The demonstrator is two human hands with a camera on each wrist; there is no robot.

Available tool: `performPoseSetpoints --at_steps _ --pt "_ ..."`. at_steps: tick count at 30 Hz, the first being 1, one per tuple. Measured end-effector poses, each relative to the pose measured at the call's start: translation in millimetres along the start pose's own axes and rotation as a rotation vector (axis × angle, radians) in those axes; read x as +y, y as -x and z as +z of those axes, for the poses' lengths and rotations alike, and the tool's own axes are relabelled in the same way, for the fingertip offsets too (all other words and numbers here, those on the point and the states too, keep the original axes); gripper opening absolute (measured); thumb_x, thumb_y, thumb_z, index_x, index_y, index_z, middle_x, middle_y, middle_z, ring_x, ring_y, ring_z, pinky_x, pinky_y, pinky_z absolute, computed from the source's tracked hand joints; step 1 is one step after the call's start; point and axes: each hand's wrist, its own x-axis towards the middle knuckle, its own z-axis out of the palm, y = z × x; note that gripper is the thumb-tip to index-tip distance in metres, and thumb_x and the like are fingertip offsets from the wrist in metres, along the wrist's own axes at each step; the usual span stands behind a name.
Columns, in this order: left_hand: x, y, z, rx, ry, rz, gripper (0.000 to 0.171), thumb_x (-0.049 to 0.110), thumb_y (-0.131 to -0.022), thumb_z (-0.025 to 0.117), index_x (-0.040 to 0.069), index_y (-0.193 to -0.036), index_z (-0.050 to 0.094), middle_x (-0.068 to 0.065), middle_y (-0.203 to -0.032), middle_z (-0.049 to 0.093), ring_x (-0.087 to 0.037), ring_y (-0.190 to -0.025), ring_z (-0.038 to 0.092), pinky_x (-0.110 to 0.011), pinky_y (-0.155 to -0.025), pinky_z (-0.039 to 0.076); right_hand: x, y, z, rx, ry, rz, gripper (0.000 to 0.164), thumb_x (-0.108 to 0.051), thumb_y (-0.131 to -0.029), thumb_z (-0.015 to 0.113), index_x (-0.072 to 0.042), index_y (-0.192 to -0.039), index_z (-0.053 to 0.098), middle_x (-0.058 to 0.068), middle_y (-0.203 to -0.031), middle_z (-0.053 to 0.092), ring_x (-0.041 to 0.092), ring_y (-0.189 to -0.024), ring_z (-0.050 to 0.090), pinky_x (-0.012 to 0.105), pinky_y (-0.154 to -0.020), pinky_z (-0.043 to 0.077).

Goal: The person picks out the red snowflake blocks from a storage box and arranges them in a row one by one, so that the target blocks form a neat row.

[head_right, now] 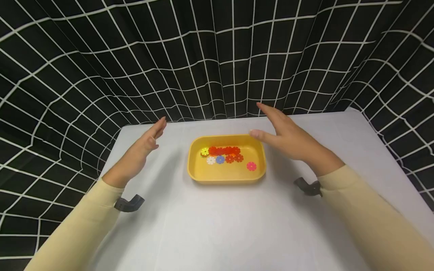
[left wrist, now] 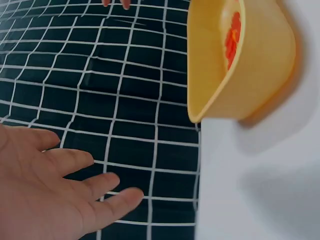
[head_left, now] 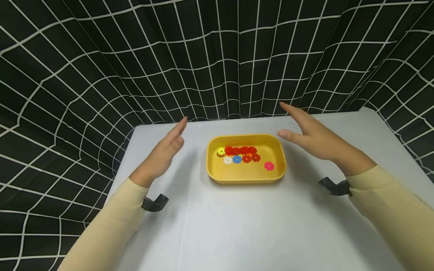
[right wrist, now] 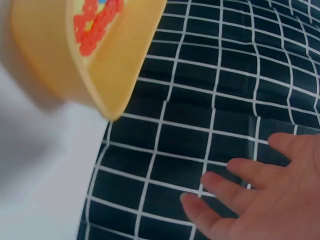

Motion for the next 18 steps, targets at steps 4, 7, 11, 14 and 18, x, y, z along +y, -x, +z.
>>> performPoseSetpoints --at_steps 4,7,11,14,18 --pt "-6.2 0.2 6.9 0.044 0.167 -0.011 0.095 0.080 -0.106 0.029 0.017 -0.176 0.018 -0.008 -0.177 0.025 -0.033 -0.159 0.031 -0.065 -0.123 0.034 -2 -3 8 0.029 -0.132 -0.047 0.082 -0.042 -0.110 0.061 -0.018 -0.176 0.019 0.014 -0.178 0.023 0.048 -0.153 0.032 0.084 -0.110 0.035" --pt "-11.7 -0.1 13.4 0.089 0.289 -0.041 0.091 0.079 -0.107 0.030 0.019 -0.176 0.023 -0.008 -0.174 0.033 -0.036 -0.154 0.040 -0.066 -0.119 0.039 -3 -6 15 0.038 -0.210 -0.052 0.076 -0.038 -0.111 0.057 -0.015 -0.175 0.022 0.016 -0.176 0.027 0.047 -0.151 0.036 0.082 -0.109 0.039" --pt "-20.5 -2.4 24.2 0.146 0.441 -0.076 0.093 0.080 -0.105 0.032 0.018 -0.174 0.029 -0.009 -0.170 0.042 -0.040 -0.149 0.047 -0.067 -0.117 0.041 0 -10 25 0.035 -0.304 -0.046 0.072 -0.037 -0.113 0.054 -0.015 -0.174 0.024 0.019 -0.173 0.031 0.048 -0.151 0.038 0.080 -0.113 0.036" --pt "-28.5 -3.7 32.8 0.181 0.539 -0.102 0.097 0.083 -0.103 0.034 0.016 -0.173 0.032 -0.011 -0.168 0.045 -0.041 -0.146 0.050 -0.068 -0.116 0.042 3 -13 32 0.026 -0.371 -0.052 0.068 -0.035 -0.114 0.050 -0.013 -0.174 0.024 0.020 -0.171 0.034 0.048 -0.150 0.041 0.075 -0.117 0.036" --pt "-38.9 -4.4 45.4 0.207 0.641 -0.125 0.098 0.084 -0.102 0.036 0.014 -0.172 0.034 -0.012 -0.166 0.046 -0.042 -0.144 0.051 -0.068 -0.117 0.041 5 -16 41 0.032 -0.410 -0.032 0.066 -0.040 -0.115 0.047 -0.014 -0.172 0.028 0.017 -0.168 0.039 0.044 -0.147 0.045 0.070 -0.116 0.040"
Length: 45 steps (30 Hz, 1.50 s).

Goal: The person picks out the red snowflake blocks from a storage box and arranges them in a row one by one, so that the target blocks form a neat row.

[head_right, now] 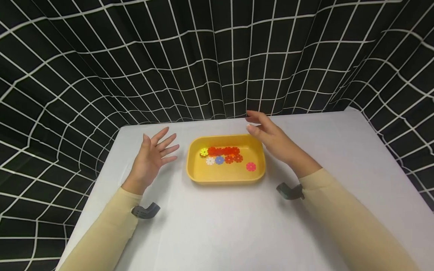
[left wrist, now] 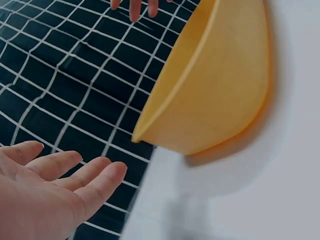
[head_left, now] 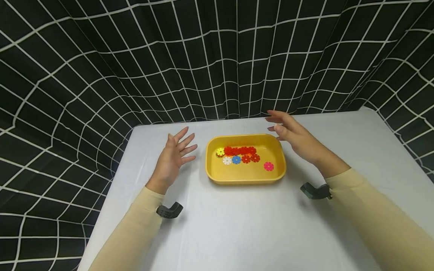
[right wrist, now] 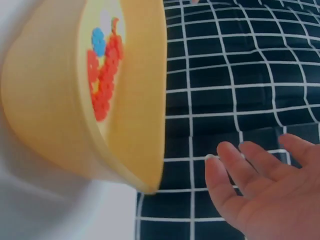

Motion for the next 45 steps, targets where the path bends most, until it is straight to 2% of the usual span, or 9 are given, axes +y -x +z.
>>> performPoseSetpoints --at_steps 7,13,18,22,27,31,35,40,45 --pt "-34.1 0.6 11.1 0.026 0.172 -0.031 0.090 0.078 -0.106 0.041 0.015 -0.170 0.036 -0.013 -0.163 0.050 -0.048 -0.147 0.048 -0.069 -0.117 0.040 11 -5 14 0.015 -0.057 0.049 0.067 -0.049 -0.114 0.048 -0.016 -0.171 0.032 0.014 -0.167 0.043 0.040 -0.146 0.049 0.068 -0.119 0.039" --pt "-57.1 3.3 21.0 0.062 0.239 -0.059 0.092 0.079 -0.104 0.045 0.016 -0.169 0.038 -0.017 -0.165 0.048 -0.039 -0.146 0.051 -0.061 -0.116 0.046 20 -9 28 0.002 -0.115 0.079 0.068 -0.049 -0.114 0.047 -0.016 -0.171 0.032 0.015 -0.166 0.044 0.042 -0.147 0.048 0.066 -0.119 0.040" --pt "-70.9 5.6 25.2 0.067 0.295 -0.062 0.084 0.073 -0.108 0.043 0.015 -0.169 0.038 -0.020 -0.165 0.047 -0.037 -0.148 0.049 -0.055 -0.115 0.048 28 -14 37 0.011 -0.157 0.107 0.065 -0.050 -0.115 0.047 -0.015 -0.169 0.035 0.015 -0.163 0.047 0.040 -0.145 0.050 0.065 -0.118 0.041" --pt "-77.5 6.9 28.0 0.056 0.272 -0.046 0.074 0.061 -0.113 0.042 0.013 -0.169 0.039 -0.018 -0.163 0.050 -0.036 -0.150 0.048 -0.055 -0.115 0.049 34 -19 43 0.022 -0.179 0.128 0.061 -0.045 -0.116 0.045 -0.012 -0.167 0.037 0.019 -0.161 0.050 0.039 -0.142 0.052 0.065 -0.118 0.042" --pt "-81.6 8.3 30.7 0.069 0.242 -0.043 0.059 0.038 -0.118 0.044 0.007 -0.168 0.039 -0.016 -0.162 0.052 -0.038 -0.148 0.050 -0.050 -0.111 0.053 39 -25 48 0.047 -0.207 0.152 0.062 -0.048 -0.116 0.045 -0.006 -0.161 0.044 0.022 -0.158 0.052 0.040 -0.141 0.053 0.064 -0.118 0.043" --pt "-83.2 9.1 31.8 0.086 0.223 -0.049 0.051 0.018 -0.116 0.049 0.003 -0.165 0.044 -0.014 -0.160 0.054 -0.040 -0.145 0.053 -0.046 -0.109 0.055 39 -27 51 0.071 -0.217 0.174 0.066 -0.055 -0.115 0.045 -0.004 -0.158 0.048 0.020 -0.155 0.055 0.040 -0.140 0.055 0.062 -0.117 0.044" --pt "-85.5 9.1 32.2 0.099 0.205 -0.046 0.051 0.003 -0.110 0.056 0.002 -0.161 0.050 -0.014 -0.159 0.056 -0.036 -0.144 0.055 -0.042 -0.106 0.058 40 -28 54 0.087 -0.245 0.201 0.073 -0.062 -0.112 0.046 -0.004 -0.156 0.050 0.020 -0.154 0.057 0.039 -0.139 0.056 0.061 -0.118 0.045" --pt "-88.1 8.8 31.3 0.102 0.186 -0.043 0.057 -0.006 -0.104 0.058 0.002 -0.160 0.052 -0.014 -0.158 0.057 -0.030 -0.143 0.056 -0.040 -0.105 0.058 45 -33 63 0.108 -0.260 0.259 0.074 -0.063 -0.109 0.053 -0.001 -0.151 0.054 0.022 -0.150 0.059 0.039 -0.139 0.057 0.059 -0.119 0.044" --pt "-88.7 9.0 30.7 0.103 0.166 -0.049 0.057 -0.004 -0.104 0.059 0.004 -0.160 0.052 -0.012 -0.158 0.057 -0.028 -0.143 0.056 -0.040 -0.107 0.056 47 -37 72 0.126 -0.230 0.329 0.068 -0.057 -0.109 0.059 0.002 -0.143 0.061 0.019 -0.144 0.062 0.037 -0.139 0.055 0.056 -0.122 0.041"
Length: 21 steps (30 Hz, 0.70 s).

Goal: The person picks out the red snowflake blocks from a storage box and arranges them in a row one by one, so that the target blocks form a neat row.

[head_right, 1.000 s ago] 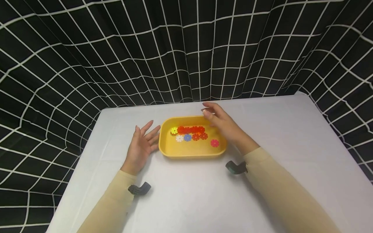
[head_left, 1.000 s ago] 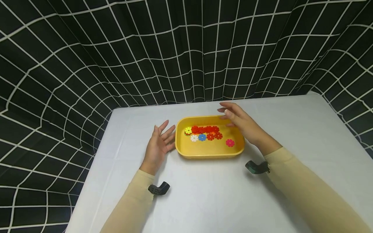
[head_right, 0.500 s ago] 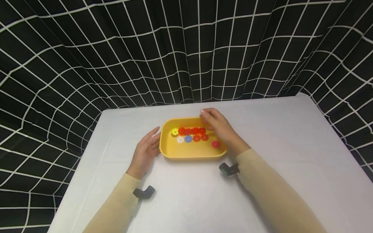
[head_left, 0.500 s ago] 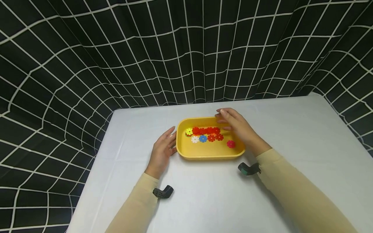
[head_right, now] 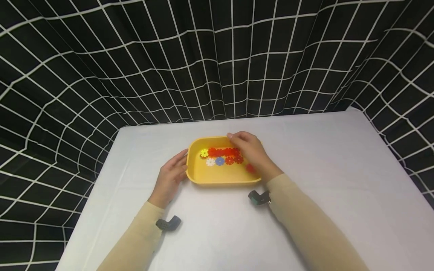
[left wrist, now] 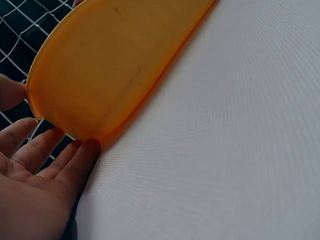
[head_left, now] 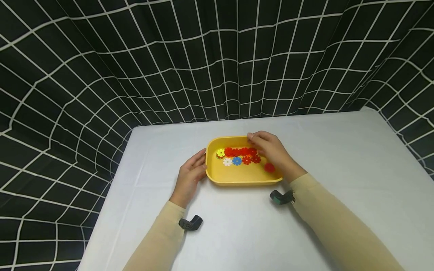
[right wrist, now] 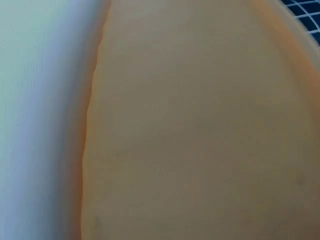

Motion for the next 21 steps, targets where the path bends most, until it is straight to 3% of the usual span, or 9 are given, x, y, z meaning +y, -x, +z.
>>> performPoseSetpoints --at_steps 9,13,21 --pt "-1.4 -1.4 1.3 0.033 -0.021 -0.029 0.052 0.002 -0.105 0.062 0.009 -0.157 0.058 -0.006 -0.155 0.061 -0.022 -0.140 0.059 -0.040 -0.108 0.056 3 -5 5 0.005 0.130 0.086 0.042 -0.033 -0.110 0.059 -0.006 -0.142 0.066 0.014 -0.145 0.061 0.036 -0.138 0.050 0.059 -0.123 0.037" --pt "-2.3 -1.7 0.5 0.034 -0.032 -0.022 0.053 0.003 -0.104 0.063 0.007 -0.157 0.058 -0.007 -0.155 0.061 -0.023 -0.140 0.059 -0.039 -0.108 0.055 7 -7 7 0.016 0.168 0.069 0.038 -0.018 -0.108 0.063 -0.006 -0.143 0.066 0.015 -0.143 0.063 0.036 -0.134 0.055 0.052 -0.120 0.044" --pt "-2.2 -0.4 2.0 0.043 -0.045 -0.021 0.052 0.002 -0.105 0.062 0.007 -0.156 0.059 -0.007 -0.155 0.061 -0.022 -0.140 0.059 -0.038 -0.108 0.055 13 -9 9 -0.001 0.254 0.011 0.050 0.014 -0.095 0.071 -0.001 -0.142 0.066 0.019 -0.138 0.066 0.039 -0.128 0.060 0.047 -0.110 0.055"
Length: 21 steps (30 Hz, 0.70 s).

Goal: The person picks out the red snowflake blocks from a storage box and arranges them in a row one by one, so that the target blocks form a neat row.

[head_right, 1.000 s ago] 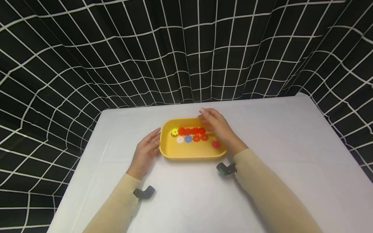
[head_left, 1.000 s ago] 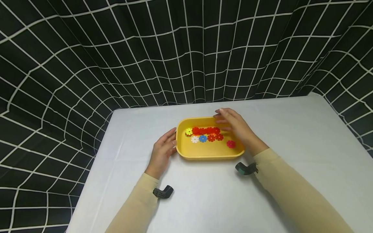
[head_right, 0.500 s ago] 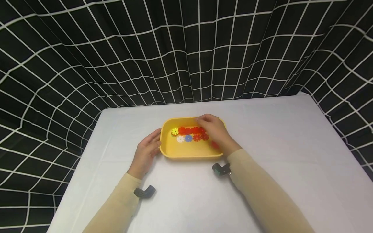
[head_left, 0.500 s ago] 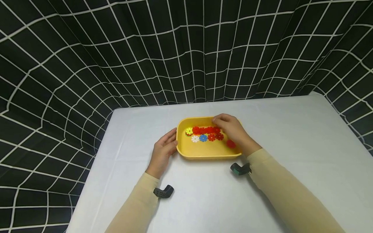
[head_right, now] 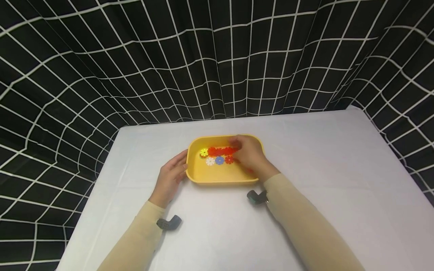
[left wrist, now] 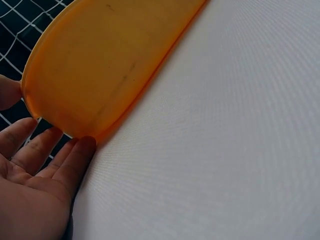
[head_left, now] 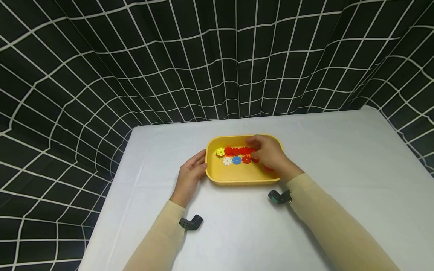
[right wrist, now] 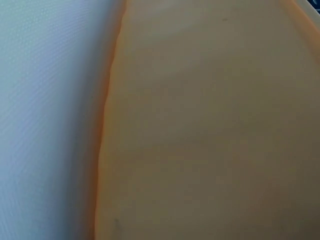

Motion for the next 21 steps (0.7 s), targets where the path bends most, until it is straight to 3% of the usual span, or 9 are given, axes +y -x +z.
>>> performPoseSetpoints --at_steps 9,16,21 --pt "-0.9 0.2 -0.9 0.009 -0.005 -0.002 0.051 0.000 -0.105 0.061 0.007 -0.155 0.059 -0.007 -0.154 0.061 -0.022 -0.139 0.060 -0.038 -0.108 0.056 1.4 -3.0 5.6 -0.010 0.241 -0.038 0.044 0.011 -0.096 0.075 0.002 -0.137 0.067 0.020 -0.132 0.066 0.038 -0.122 0.060 0.049 -0.112 0.053" --pt "-1.6 -0.3 -0.8 -0.009 0.024 0.006 0.051 0.000 -0.106 0.061 0.006 -0.156 0.058 -0.009 -0.156 0.060 -0.023 -0.142 0.057 -0.038 -0.108 0.055 1.6 -3.2 6.7 0.003 0.269 0.000 0.026 0.007 -0.102 0.068 0.000 -0.127 0.069 0.017 -0.110 0.065 0.030 -0.086 0.066 0.034 -0.080 0.063" --pt "-1.5 -0.1 -0.9 -0.011 0.028 0.007 0.050 0.000 -0.106 0.061 0.006 -0.156 0.059 -0.008 -0.156 0.060 -0.023 -0.142 0.057 -0.038 -0.108 0.055 3.1 -4.2 6.6 -0.013 0.299 -0.025 0.030 -0.001 -0.098 0.080 -0.001 -0.126 0.071 0.015 -0.106 0.066 0.031 -0.094 0.062 0.033 -0.080 0.060"
